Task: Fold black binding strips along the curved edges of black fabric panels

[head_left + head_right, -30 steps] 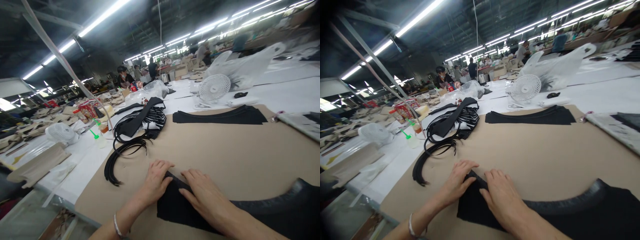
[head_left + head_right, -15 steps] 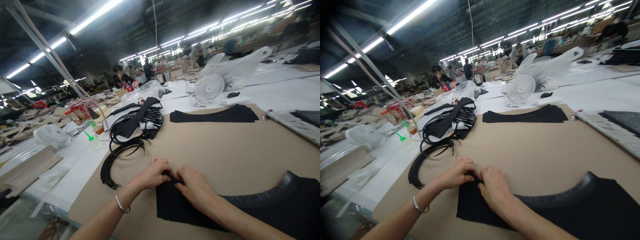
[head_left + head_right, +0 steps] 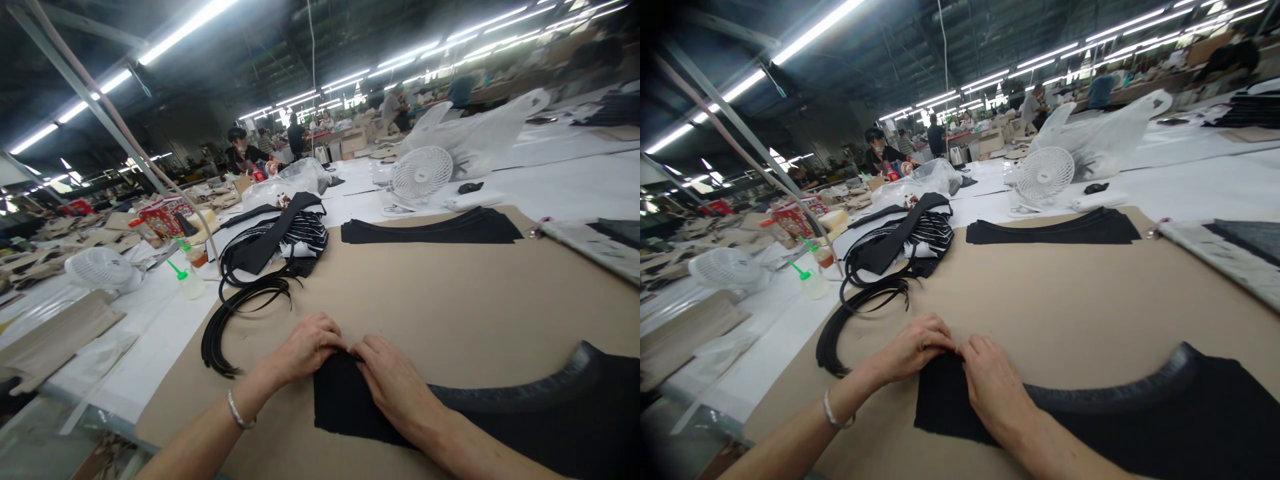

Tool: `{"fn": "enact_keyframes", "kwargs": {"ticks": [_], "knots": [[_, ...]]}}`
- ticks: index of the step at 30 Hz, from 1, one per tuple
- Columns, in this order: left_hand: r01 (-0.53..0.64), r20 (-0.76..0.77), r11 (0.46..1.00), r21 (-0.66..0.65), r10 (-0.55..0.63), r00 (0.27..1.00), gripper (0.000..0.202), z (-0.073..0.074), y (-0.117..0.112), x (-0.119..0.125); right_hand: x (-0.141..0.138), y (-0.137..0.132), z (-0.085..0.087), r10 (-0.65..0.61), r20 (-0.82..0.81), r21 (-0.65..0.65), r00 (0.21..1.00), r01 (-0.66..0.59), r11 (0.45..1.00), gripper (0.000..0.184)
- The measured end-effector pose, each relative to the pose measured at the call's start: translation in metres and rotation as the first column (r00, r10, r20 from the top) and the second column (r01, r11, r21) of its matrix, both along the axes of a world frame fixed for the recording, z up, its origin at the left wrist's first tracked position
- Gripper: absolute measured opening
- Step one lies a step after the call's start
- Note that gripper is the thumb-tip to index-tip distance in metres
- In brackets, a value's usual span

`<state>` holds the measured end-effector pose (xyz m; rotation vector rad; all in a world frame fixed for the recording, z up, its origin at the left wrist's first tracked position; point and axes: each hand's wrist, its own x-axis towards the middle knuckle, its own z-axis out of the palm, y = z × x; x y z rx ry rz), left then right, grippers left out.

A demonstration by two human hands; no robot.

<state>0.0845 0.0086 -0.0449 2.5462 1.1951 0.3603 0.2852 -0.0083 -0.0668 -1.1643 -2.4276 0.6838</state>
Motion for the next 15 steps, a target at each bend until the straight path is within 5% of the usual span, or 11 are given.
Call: {"fn": "enact_keyframes", "kwargs": {"ticks": [8,15], "knots": [[0.146,-0.135,0.977,0.156,-0.125,0.983,0.023,-0.004,-0.002,-0.009,0.000,-0.003,-0.015,0.049,0.096,0.179,0.994,-0.066,0.982,0.033],[0.238,-0.200,0.940,0.244,-0.192,0.961,0.024,-0.005,-0.002,-0.017,0.002,-0.004,-0.025,0.047,0.123,0.424,0.991,-0.095,0.901,0.033]]}}
